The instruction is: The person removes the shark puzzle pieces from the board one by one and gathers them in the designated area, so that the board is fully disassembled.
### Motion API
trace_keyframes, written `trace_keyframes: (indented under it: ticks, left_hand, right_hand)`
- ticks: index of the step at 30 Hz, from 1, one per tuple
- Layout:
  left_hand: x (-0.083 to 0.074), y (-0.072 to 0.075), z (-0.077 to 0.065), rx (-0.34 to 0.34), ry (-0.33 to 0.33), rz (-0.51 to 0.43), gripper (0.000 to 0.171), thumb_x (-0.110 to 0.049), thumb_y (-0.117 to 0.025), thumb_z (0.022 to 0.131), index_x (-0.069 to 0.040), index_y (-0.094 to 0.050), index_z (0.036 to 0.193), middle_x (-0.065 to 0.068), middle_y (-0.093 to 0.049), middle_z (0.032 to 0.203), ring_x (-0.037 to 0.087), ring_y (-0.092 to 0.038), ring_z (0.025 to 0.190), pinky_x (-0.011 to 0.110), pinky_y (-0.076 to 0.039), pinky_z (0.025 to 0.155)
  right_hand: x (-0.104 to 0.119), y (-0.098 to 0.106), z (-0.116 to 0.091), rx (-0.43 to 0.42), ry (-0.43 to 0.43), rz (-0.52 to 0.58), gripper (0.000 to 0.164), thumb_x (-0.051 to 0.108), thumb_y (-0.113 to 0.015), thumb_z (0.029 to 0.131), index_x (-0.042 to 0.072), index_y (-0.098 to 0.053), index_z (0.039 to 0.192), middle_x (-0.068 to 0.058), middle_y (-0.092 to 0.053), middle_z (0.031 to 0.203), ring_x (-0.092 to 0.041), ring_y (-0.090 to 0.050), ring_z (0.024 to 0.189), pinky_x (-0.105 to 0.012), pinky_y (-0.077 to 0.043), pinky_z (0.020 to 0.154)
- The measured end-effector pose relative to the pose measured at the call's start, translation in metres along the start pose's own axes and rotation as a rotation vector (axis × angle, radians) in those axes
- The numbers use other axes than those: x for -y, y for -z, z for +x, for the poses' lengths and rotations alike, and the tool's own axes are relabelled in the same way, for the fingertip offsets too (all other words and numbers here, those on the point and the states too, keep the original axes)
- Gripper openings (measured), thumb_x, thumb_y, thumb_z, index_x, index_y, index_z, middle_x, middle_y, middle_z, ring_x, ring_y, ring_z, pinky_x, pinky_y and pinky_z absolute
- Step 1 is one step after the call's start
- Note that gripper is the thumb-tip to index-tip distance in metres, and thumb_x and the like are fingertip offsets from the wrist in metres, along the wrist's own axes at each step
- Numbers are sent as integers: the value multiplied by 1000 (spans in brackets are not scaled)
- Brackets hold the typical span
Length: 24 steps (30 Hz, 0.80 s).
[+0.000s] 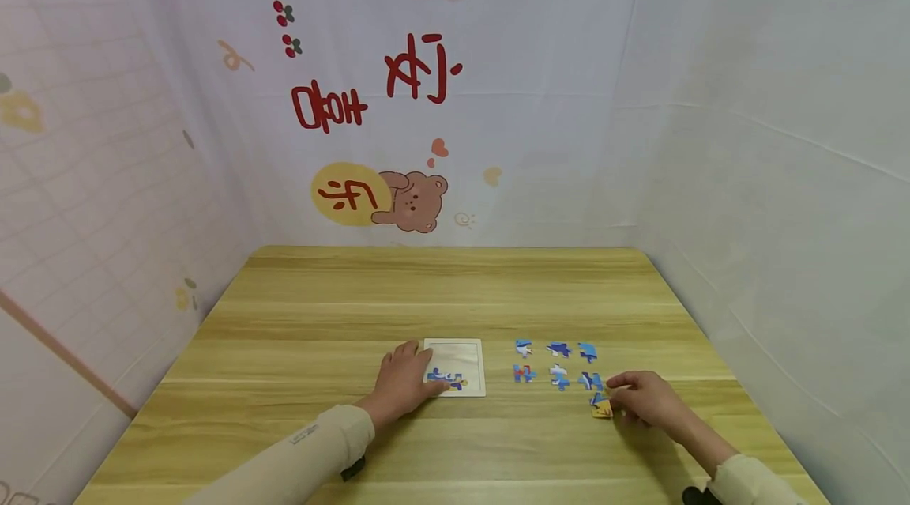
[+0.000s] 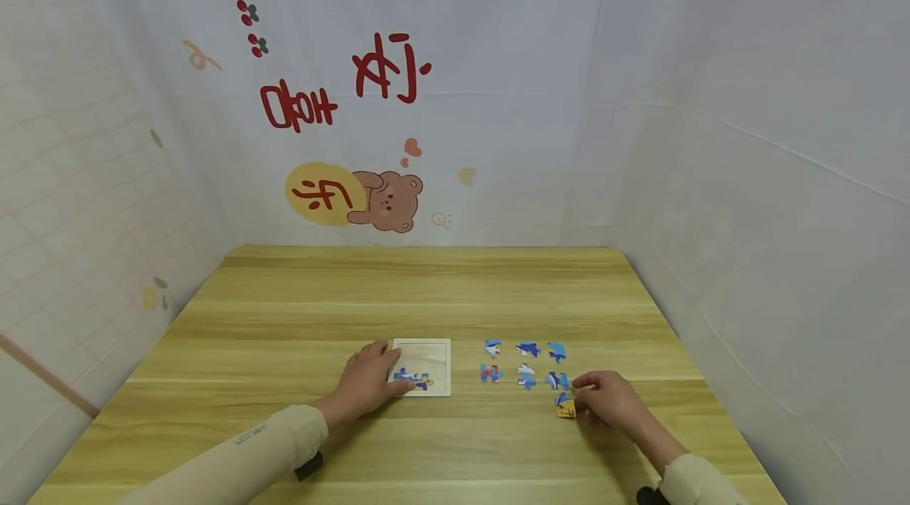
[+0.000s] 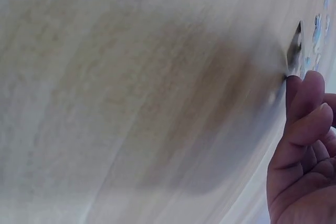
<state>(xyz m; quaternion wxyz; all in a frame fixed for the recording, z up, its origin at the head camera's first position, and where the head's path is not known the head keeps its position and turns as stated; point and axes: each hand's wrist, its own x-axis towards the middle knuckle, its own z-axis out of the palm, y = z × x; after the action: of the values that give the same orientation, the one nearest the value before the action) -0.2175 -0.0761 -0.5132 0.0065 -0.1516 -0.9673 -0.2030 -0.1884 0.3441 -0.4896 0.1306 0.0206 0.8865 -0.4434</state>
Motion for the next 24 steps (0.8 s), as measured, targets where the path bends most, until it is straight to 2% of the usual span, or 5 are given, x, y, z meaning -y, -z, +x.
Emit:
trace_keyframes:
  ticks: [8,13,18,24]
  left_hand:
    - [1,1,0,4,2,1,69,-47,-76,84,2,-61,130,26,-51,134,43,-45,127,63,-33,101]
    - [2,0,0,5,6,-3,70,-49,-75,84,2,-61,131,26,-50,135,42,-45,127,63,-33,101]
    - [4,-1,-1,1,0,-12,71,-49,-75,84,2,-60,131,26,-51,134,42,-45,127,63,-33,101]
    - [7,4,-2,-13,-19,-53,67,-44,-76,85,3,-59,131,27,-51,134,45,-46,127,61,-34,102]
  right_hand:
    - [8,-2,1,-19,-11,14,31,12,-59,97,-9,-62,119,-8,-71,82,-20,-58,58,-29,-42,46]
    - [26,-14,5,33,61,74,33,12,-59,98,-12,-60,121,-11,-70,89,-23,-59,61,-31,-44,48]
    - [51,-42,17,51,121,109,32,12,-61,97,-10,-61,121,-13,-69,92,-24,-63,66,-33,-49,53]
    - [86,-90,32,75,132,154,27,9,-63,95,-6,-66,116,-12,-69,90,-21,-63,65,-34,-48,56]
